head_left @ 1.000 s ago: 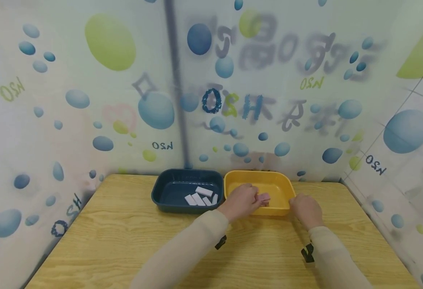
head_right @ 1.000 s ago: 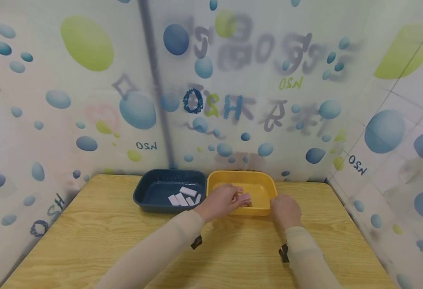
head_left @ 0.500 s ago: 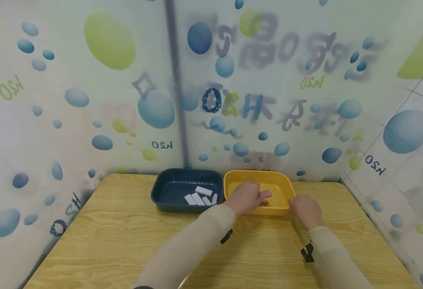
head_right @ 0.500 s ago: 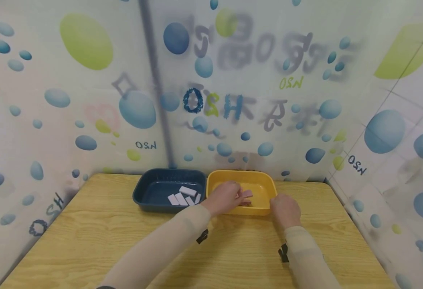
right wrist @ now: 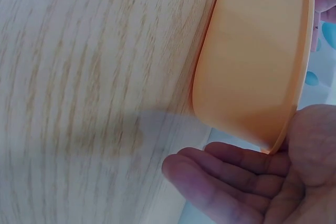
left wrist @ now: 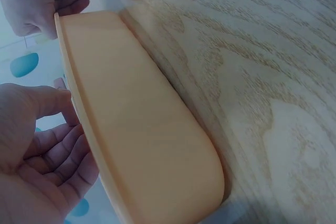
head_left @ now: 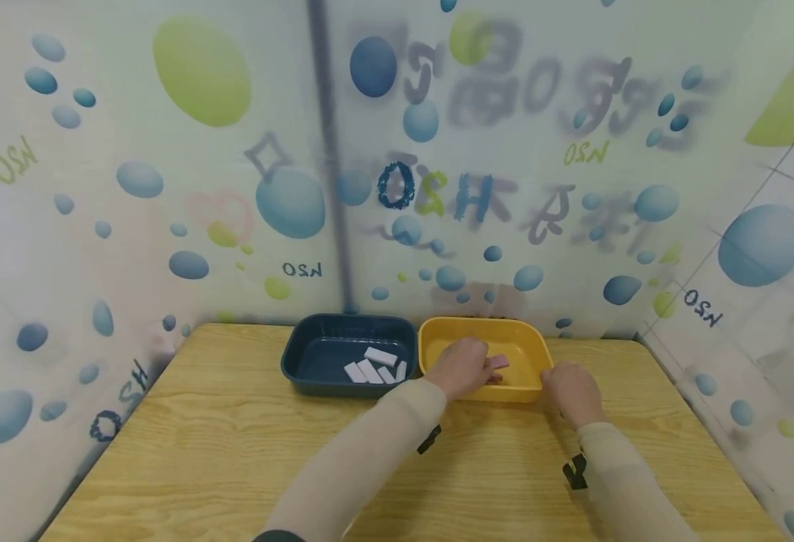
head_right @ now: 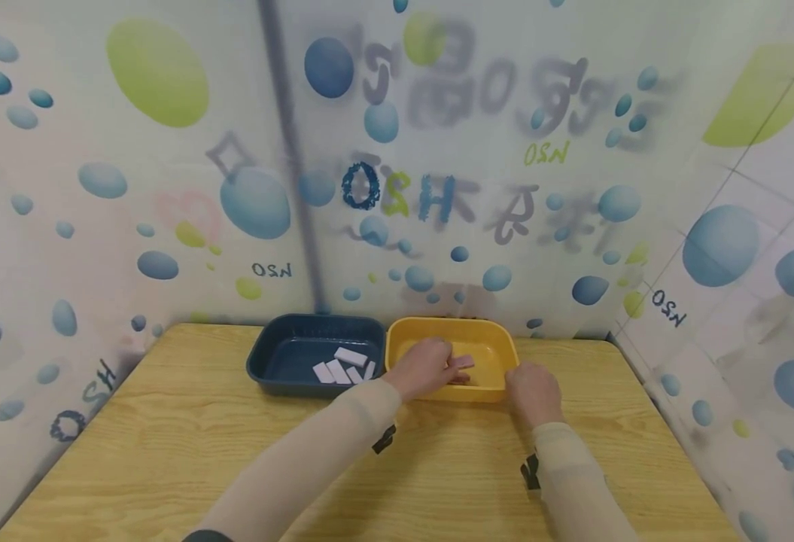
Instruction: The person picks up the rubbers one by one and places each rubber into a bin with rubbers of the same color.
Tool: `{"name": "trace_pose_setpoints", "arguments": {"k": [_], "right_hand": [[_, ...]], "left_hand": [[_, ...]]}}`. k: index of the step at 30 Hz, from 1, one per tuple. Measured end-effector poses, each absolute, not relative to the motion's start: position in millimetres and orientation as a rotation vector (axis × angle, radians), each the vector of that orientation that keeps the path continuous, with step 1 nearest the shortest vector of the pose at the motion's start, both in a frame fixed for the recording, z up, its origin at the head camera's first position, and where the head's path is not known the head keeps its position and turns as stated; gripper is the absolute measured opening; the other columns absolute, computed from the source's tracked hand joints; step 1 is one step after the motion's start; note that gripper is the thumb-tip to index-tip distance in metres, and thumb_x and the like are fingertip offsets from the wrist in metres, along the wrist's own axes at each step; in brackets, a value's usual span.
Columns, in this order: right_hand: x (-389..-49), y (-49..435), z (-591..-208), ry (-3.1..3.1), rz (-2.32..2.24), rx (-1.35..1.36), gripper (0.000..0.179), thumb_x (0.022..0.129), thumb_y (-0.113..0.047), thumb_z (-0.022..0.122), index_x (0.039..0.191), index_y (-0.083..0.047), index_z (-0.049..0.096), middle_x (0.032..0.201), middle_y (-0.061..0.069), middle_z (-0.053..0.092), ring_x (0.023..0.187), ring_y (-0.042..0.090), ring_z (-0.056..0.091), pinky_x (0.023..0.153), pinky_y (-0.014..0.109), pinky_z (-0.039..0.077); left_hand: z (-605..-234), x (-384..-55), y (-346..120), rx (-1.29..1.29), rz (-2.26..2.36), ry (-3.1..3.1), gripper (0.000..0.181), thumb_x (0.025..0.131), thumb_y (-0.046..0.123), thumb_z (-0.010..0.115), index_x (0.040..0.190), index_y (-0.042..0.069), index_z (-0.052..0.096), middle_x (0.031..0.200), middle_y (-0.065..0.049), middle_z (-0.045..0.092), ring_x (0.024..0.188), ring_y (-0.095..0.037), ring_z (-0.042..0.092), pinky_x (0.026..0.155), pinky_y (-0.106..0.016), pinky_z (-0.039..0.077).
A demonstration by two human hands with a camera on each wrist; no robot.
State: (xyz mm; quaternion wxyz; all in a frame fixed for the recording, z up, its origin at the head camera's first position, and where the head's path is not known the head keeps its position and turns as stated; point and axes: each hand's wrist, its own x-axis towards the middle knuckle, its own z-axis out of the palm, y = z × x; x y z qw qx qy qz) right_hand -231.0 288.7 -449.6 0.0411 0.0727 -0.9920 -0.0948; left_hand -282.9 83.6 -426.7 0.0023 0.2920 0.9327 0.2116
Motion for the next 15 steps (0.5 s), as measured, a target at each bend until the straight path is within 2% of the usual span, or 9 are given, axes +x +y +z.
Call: {"name": "trace_pose_setpoints", "arguments": {"k": [4,8,11,15], "right_hand": [[-231,289,-449,-3.020,-0.326,0.249,0.019,0.093,0.003,0.060,0.076,-0.001,0.056,0.066,0.009,0.047,0.058,0.024,0.051,0.055,0.038,0.052],[-230,289,-450,-3.001,-0.312,0.264,0.019,0.092,0.004,0.061,0.075,-0.002,0.056,0.065,0.010,0.047,0.058,0.024,0.052,0.055,0.039,0.052],[-230,289,-450,-2.990,-0.299,0.275,0.019,0.092,0.004,0.061,0.074,-0.002,0.057,0.065,0.010,0.048,0.057,0.025,0.052,0.054,0.039,0.051],[-231,290,-451,-3.003,-0.288,0.265,0.018,0.092,0.004,0.061,0.075,-0.002,0.058,0.065,0.010,0.048,0.057,0.024,0.052,0.055,0.038,0.051]], "left_hand": [[-427,-285,85,0.874,0.677,2.904,0.037,0.105,0.032,0.061,0.075,0.011,0.067,0.063,0.008,0.057,0.065,-0.004,0.063,0.062,-0.020,0.043],[-428,-288,85,0.840,0.639,2.921,0.038,0.104,0.032,0.062,0.074,0.010,0.066,0.062,0.004,0.051,0.059,-0.009,0.054,0.061,-0.021,0.041],[-431,-292,87,0.813,0.564,2.950,0.031,0.103,0.030,0.063,0.081,0.009,0.069,0.067,0.003,0.053,0.062,-0.011,0.052,0.063,-0.021,0.044],[-433,-296,89,0.782,0.494,2.957,0.025,0.103,0.027,0.064,0.090,0.009,0.074,0.074,0.003,0.061,0.069,-0.010,0.055,0.069,-0.022,0.048]]}}
